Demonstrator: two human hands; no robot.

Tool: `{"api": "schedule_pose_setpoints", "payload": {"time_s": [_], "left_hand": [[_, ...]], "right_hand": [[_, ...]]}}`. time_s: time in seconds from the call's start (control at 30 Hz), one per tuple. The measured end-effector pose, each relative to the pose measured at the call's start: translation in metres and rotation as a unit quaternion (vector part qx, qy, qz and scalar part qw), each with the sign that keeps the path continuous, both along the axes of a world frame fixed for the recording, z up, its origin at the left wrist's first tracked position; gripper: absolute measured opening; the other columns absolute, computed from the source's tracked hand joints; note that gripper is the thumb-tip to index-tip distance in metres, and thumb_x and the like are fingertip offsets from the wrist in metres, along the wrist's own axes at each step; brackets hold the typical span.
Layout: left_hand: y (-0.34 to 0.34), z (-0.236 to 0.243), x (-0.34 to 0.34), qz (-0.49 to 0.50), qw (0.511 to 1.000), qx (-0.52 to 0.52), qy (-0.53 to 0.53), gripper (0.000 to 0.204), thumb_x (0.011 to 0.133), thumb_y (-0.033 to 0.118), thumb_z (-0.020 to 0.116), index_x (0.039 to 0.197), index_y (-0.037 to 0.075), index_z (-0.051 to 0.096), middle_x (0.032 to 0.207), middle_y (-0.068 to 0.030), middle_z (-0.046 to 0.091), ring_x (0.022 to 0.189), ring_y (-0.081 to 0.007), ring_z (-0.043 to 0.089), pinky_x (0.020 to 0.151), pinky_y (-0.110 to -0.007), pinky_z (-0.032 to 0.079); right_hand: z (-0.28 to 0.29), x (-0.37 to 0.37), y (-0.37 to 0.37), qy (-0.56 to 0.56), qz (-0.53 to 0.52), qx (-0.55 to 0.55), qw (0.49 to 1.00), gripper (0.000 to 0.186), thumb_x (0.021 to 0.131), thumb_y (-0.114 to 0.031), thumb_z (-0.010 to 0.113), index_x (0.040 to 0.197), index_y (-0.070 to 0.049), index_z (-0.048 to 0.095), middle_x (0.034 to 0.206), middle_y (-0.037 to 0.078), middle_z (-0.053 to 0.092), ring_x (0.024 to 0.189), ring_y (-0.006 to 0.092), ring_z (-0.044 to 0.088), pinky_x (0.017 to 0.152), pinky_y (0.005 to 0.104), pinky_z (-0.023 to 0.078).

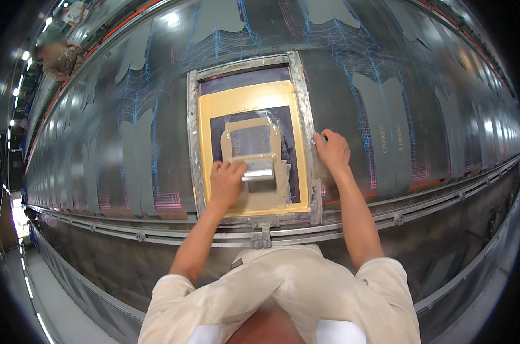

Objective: The person performs screen printing by repeatedly pulling a squeegee across a screen frame to transfer ink onto a fabric panel below. The person lifts the screen to reveal the printed logo, then repositions the screen and repeats the process multiple times.

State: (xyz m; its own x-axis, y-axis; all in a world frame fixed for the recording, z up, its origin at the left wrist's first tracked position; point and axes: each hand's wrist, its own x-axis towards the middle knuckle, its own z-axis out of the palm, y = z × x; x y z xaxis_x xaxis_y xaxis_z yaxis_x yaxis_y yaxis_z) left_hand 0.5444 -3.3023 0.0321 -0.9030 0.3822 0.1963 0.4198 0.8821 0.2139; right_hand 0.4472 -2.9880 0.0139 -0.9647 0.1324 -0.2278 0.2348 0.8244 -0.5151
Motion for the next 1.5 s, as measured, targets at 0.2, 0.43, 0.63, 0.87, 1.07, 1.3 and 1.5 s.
{"api": "schedule_pose_setpoints", "payload": {"time_s": [0.2, 0.43, 0.63, 0.87, 1.07, 1.3, 1.5], "left_hand": [[-0.016, 0.018, -0.104, -0.001, 0.994, 0.047, -0.094, 0.029, 0.069, 0.004, 0.077, 0.095, 0.016, 0.073, 0.091, -0.0007, 0.071, 0.084, -0.0231, 0.065, 0.079, -0.041, 0.044], [-0.019, 0.026, -0.162, 0.008, 0.99, 0.026, -0.14, 0.021, 0.069, 0.017, 0.081, 0.089, 0.014, 0.076, 0.081, -0.01, 0.071, 0.079, -0.0341, 0.068, 0.073, -0.047, 0.05], [-0.014, 0.013, -0.115, 0.008, 0.994, 0.069, -0.079, 0.022, 0.064, 0.012, 0.081, 0.085, 0.013, 0.075, 0.079, -0.0121, 0.07, 0.073, -0.0358, 0.068, 0.066, -0.047, 0.054], [0.01, 0.026, 0.027, -0.007, 0.994, 0.053, -0.099, 0.027, 0.061, 0.009, 0.081, 0.086, 0.013, 0.07, 0.086, -0.0055, 0.068, 0.084, -0.0278, 0.065, 0.078, -0.043, 0.045], [0.006, 0.037, 0.055, 0.01, 0.994, 0.039, -0.097, 0.033, 0.066, 0.009, 0.077, 0.098, 0.014, 0.07, 0.099, -0.0028, 0.068, 0.095, -0.0246, 0.063, 0.084, -0.042, 0.043], [0.015, 0.02, 0.062, 0.027, 0.993, 0.058, -0.099, 0.029, 0.068, 0.008, 0.072, 0.097, 0.012, 0.068, 0.099, -0.0032, 0.068, 0.095, -0.025, 0.062, 0.085, -0.041, 0.044], [0.022, 0.071, 0.064, 0.069, 0.989, 0.077, -0.11, 0.03, 0.068, 0.004, 0.072, 0.097, 0.011, 0.071, 0.102, -0.0027, 0.07, 0.099, -0.0249, 0.064, 0.089, -0.041, 0.044]], "right_hand": [[0.045, -0.055, -0.057, 0.102, 0.261, -0.254, 0.926, 0.042, 0.085, -0.045, 0.077, 0.106, -0.008, 0.074, 0.106, 0.014, 0.073, 0.106, 0.0333, 0.064, 0.091, 0.0427, 0.049], [0.032, -0.105, -0.117, 0.087, 0.431, 0.022, 0.898, 0.029, 0.077, -0.034, 0.08, 0.089, -0.009, 0.071, 0.082, 0.011, 0.073, 0.089, 0.0354, 0.07, 0.089, 0.0459, 0.048], [0.013, -0.06, -0.113, 0.114, 0.424, 0.001, 0.898, 0.027, 0.071, -0.024, 0.083, 0.087, -0.009, 0.069, 0.082, 0.013, 0.072, 0.084, 0.0336, 0.07, 0.084, 0.0463, 0.049], [0.042, 0.074, -0.083, 0.119, 0.427, -0.087, 0.892, 0.029, 0.075, -0.027, 0.082, 0.093, -0.007, 0.072, 0.083, 0.014, 0.068, 0.09, 0.0343, 0.065, 0.085, 0.0453, 0.048], [0.036, 0.02, -0.025, 0.267, 0.002, 0.057, 0.962, 0.034, 0.091, -0.031, 0.071, 0.11, -0.003, 0.073, 0.104, 0.019, 0.073, 0.106, 0.0397, 0.065, 0.094, 0.0461, 0.049], [-0.002, 0.017, 0.003, 0.109, -0.086, -0.072, 0.988, 0.034, 0.095, -0.035, 0.069, 0.091, -0.002, 0.07, 0.076, 0.017, 0.067, 0.07, 0.0281, 0.065, 0.069, 0.0396, 0.049], [0.033, 0.014, -0.003, 0.144, -0.084, -0.159, 0.973, 0.029, 0.095, -0.029, 0.07, 0.089, -0.001, 0.068, 0.068, 0.008, 0.057, 0.065, 0.0147, 0.049, 0.063, 0.0353, 0.044]]}}
